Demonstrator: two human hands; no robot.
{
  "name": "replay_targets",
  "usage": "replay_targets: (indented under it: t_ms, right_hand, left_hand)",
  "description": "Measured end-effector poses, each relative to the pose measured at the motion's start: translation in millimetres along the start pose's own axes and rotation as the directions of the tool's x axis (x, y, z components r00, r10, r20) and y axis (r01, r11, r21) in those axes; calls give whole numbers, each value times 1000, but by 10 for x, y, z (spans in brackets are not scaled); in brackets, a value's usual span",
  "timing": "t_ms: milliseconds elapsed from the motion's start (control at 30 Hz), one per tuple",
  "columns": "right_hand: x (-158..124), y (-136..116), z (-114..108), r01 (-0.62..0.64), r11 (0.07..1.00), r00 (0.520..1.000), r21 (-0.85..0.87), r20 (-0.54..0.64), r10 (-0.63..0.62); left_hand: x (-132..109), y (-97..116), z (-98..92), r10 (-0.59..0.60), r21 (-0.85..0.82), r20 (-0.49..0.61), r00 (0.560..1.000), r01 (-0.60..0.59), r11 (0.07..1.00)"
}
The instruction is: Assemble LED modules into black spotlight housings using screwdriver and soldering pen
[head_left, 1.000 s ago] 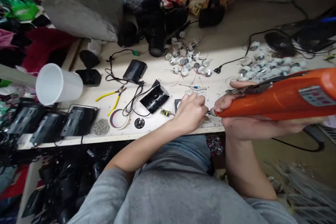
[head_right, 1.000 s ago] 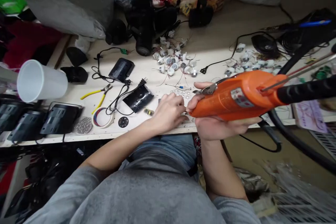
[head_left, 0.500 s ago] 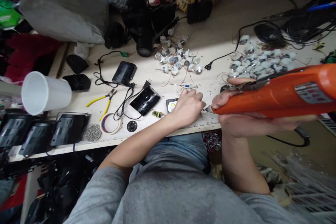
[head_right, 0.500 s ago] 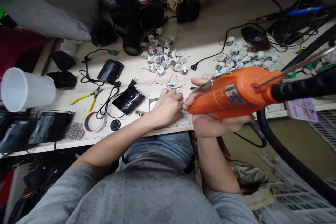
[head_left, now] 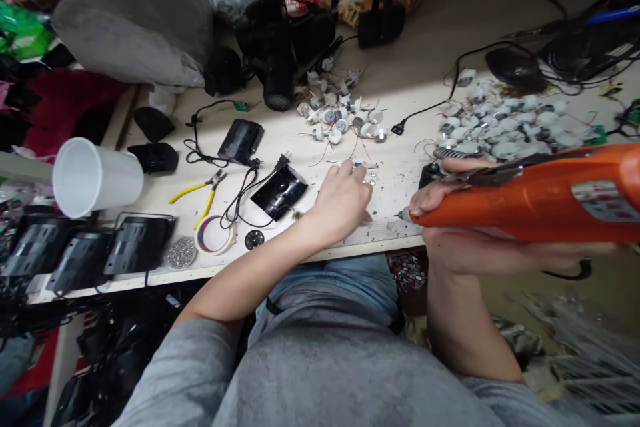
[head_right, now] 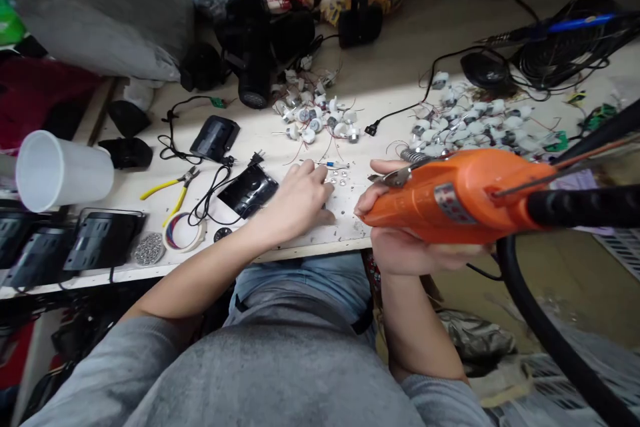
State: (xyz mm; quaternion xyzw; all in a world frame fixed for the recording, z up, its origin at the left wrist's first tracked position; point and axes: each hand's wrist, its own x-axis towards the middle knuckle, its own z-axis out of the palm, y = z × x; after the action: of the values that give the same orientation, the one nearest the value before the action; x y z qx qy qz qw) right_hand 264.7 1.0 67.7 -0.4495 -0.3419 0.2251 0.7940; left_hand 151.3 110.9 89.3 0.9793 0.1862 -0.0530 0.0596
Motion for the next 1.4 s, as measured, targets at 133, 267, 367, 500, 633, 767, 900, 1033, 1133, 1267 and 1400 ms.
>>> replay_targets:
  t_ms: [133,267,367,500,633,767,900,1033,1133,1267,1400]
  right_hand:
    - [9,-18,56,115,993,993,-33,-25,-116]
    - [5,25,56,81,997,997,-14,-17,-81]
    - [20,66,5,124,992,991,12,-49,-123]
    - [53,99,-14,106,993,994,58,-37,-104]
    - [37,114,50,39,997,999,73,-19,-37]
    - [7,119,116,17,998,1000,56,-22,-16]
    - [30,121,129,17,999,1000,41,-22,-16]
    - [60,125,138,-6,1000,1000,29,3,6]
    - [71,111,191,-13,1000,1000,17,-9,13]
    - [98,72,287,33,999,999,-43,-22,-34]
    - [131,47,330,52,997,999,-54,-4,-53]
  left_hand:
    - [-131,-24,-64,-5,45,109,994,0,999]
    - [-318,-161,-11,-18,-53,47,999,21,998]
    - [-511,-368,68,-102,-302,-137,985,57,952]
    - [-636,-558,324,-247,-683,-351,903,-67,727]
    - [-570,-538,590,-283,-750,-411,867,-145,645]
    - [-528,-479,670,-236,-584,-454,859,-87,807]
    - [-560,-454,700,-201,-443,-468,861,-31,896]
    - [-565,-433,764,-195,-426,-478,856,-32,904]
    - [-545,-432,784,-171,-438,-461,871,-56,897]
    - [-536,-426,744,-192,-434,-400,896,0,901]
    - [-527,-370,685,-215,-441,-359,908,39,897]
